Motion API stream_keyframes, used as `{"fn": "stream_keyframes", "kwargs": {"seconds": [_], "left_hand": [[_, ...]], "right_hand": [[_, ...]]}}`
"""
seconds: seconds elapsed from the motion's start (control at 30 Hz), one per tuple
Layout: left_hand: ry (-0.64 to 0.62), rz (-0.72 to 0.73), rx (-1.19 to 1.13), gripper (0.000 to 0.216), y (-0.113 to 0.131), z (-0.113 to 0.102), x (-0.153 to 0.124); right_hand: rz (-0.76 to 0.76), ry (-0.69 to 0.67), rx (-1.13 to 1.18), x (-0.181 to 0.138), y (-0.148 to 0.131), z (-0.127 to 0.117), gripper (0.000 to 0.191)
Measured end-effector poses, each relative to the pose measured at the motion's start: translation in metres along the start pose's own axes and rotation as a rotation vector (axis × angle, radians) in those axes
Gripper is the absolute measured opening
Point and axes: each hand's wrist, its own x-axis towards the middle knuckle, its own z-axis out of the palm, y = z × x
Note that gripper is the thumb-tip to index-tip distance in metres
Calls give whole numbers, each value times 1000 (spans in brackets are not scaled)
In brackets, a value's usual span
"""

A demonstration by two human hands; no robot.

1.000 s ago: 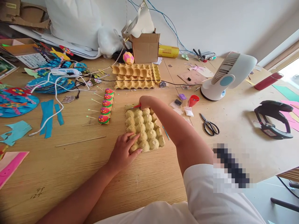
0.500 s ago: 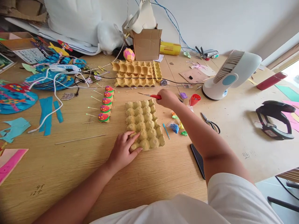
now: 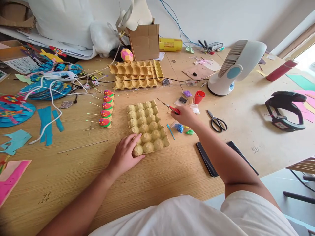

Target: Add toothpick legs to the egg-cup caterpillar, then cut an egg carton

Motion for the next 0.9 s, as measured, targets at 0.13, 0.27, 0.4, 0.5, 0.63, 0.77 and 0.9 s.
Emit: {"fn": "stream_keyframes", "kwargs": {"seconds": [0.13, 0.27, 0.4, 0.5, 0.63, 0.77, 0.9], "left_hand": [[72, 33, -60, 77, 3, -15, 4], [171, 35, -185, 66, 12, -41, 4], [175, -60, -377, 61, 17, -73, 4], [109, -194, -629, 67, 12, -101, 8], [138, -328, -954, 56, 0, -137, 25], [-22, -437, -1155, 56, -9, -159, 45], [-130, -551, -1191, 67, -21, -158, 60]], "right_hand": [[31, -30, 160, -45, 4, 2, 35], [57, -4, 408, -78, 12, 1, 38], [41, 38, 535, -96, 14, -5, 35], [44, 72, 573, -102, 10, -7, 37], [-1, 178, 617, -103, 1, -4, 34], [-107, 251, 591, -99, -6, 6, 24], [-185, 227, 551, -97, -11, 21, 23]]}}
